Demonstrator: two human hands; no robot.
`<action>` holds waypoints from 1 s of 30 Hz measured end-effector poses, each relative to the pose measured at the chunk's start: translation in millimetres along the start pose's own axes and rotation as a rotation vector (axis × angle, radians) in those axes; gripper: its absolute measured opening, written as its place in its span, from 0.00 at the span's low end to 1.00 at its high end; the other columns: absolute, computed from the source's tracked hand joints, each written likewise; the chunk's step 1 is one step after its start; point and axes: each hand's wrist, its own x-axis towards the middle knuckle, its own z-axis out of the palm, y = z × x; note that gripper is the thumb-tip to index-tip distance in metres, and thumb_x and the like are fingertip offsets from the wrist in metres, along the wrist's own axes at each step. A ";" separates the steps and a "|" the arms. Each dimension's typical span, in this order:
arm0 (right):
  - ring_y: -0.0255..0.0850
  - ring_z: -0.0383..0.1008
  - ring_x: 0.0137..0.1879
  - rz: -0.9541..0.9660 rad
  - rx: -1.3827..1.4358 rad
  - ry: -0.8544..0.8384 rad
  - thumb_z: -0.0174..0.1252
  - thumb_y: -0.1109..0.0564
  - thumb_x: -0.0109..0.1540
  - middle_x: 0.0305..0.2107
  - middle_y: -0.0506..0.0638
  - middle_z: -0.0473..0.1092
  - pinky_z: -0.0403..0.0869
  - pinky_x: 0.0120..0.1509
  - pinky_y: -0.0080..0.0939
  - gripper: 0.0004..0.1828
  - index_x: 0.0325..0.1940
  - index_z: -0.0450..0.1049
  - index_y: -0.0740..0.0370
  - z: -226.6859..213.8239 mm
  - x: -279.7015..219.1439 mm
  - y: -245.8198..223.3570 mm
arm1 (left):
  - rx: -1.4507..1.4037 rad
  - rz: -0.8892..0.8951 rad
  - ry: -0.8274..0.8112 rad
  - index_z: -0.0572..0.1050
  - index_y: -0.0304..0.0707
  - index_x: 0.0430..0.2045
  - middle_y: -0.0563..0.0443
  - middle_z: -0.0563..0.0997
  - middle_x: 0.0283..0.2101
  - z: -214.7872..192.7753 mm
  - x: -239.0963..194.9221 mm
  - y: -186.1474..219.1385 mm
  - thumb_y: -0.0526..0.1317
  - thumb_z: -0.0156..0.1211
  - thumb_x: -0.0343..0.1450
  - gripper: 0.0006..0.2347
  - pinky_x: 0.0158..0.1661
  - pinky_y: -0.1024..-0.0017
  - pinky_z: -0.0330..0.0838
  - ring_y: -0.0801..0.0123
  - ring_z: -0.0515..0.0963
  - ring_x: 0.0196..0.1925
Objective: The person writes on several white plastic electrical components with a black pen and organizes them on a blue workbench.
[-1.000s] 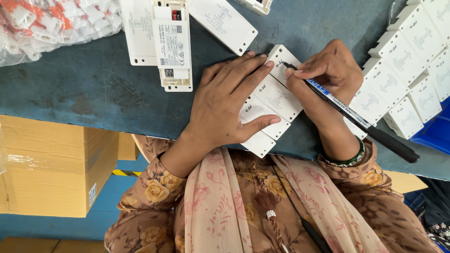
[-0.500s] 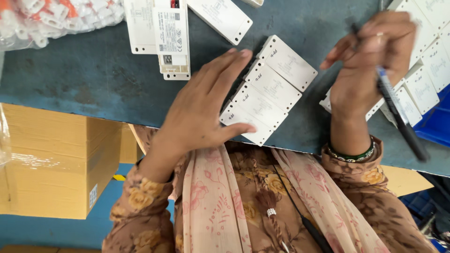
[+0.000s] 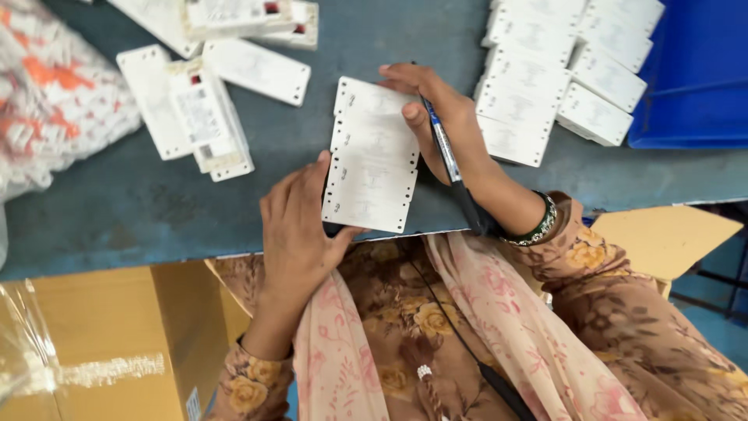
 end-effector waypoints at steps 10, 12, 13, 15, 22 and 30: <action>0.39 0.77 0.55 -0.055 -0.088 0.267 0.38 0.27 0.76 0.48 0.57 0.77 0.76 0.58 0.40 0.38 0.63 0.67 0.65 -87.0 -7.3 40.1 | 0.027 0.265 0.151 0.53 0.33 0.72 0.44 0.71 0.69 49.6 59.1 43.0 0.67 0.62 0.69 0.45 0.70 0.55 0.48 0.61 0.71 0.67; 0.35 0.73 0.46 -0.018 -0.289 0.360 0.40 0.27 0.76 0.47 0.53 0.80 0.71 0.49 0.37 0.37 0.57 0.70 0.66 -126.9 -12.2 65.9 | -0.041 0.352 0.181 0.48 0.34 0.73 0.45 0.72 0.67 74.5 92.3 62.6 0.65 0.66 0.67 0.48 0.71 0.52 0.46 0.62 0.72 0.66; 0.36 0.72 0.44 -0.010 -0.278 0.400 0.43 0.30 0.77 0.43 0.54 0.78 0.69 0.47 0.37 0.35 0.53 0.69 0.67 -146.7 -11.7 82.5 | -0.086 0.399 0.201 0.45 0.35 0.74 0.46 0.73 0.64 87.6 109.5 72.1 0.63 0.69 0.67 0.49 0.71 0.51 0.47 0.61 0.72 0.64; 0.39 0.72 0.43 -0.039 -0.353 0.456 0.48 0.36 0.80 0.38 0.58 0.75 0.69 0.48 0.40 0.30 0.50 0.71 0.70 -181.8 -13.0 114.6 | -0.110 0.338 0.125 0.44 0.37 0.72 0.49 0.77 0.51 116.1 145.0 94.5 0.60 0.76 0.57 0.54 0.67 0.49 0.50 0.60 0.73 0.60; 0.50 0.78 0.53 -0.112 -0.537 0.358 0.45 0.53 0.81 0.44 0.62 0.76 0.73 0.55 0.47 0.18 0.56 0.71 0.73 -219.3 -11.6 147.2 | -0.152 0.365 0.143 0.39 0.42 0.73 0.53 0.76 0.47 180.6 193.6 137.2 0.58 0.79 0.53 0.59 0.69 0.44 0.52 0.62 0.73 0.58; 0.44 0.82 0.57 -0.256 -0.177 0.257 0.44 0.46 0.79 0.48 0.58 0.78 0.78 0.60 0.35 0.23 0.59 0.66 0.72 -175.6 -0.8 65.4 | -0.004 0.278 0.170 0.47 0.46 0.71 0.44 0.69 0.63 83.5 161.8 55.0 0.61 0.73 0.62 0.48 0.65 0.42 0.51 0.53 0.65 0.69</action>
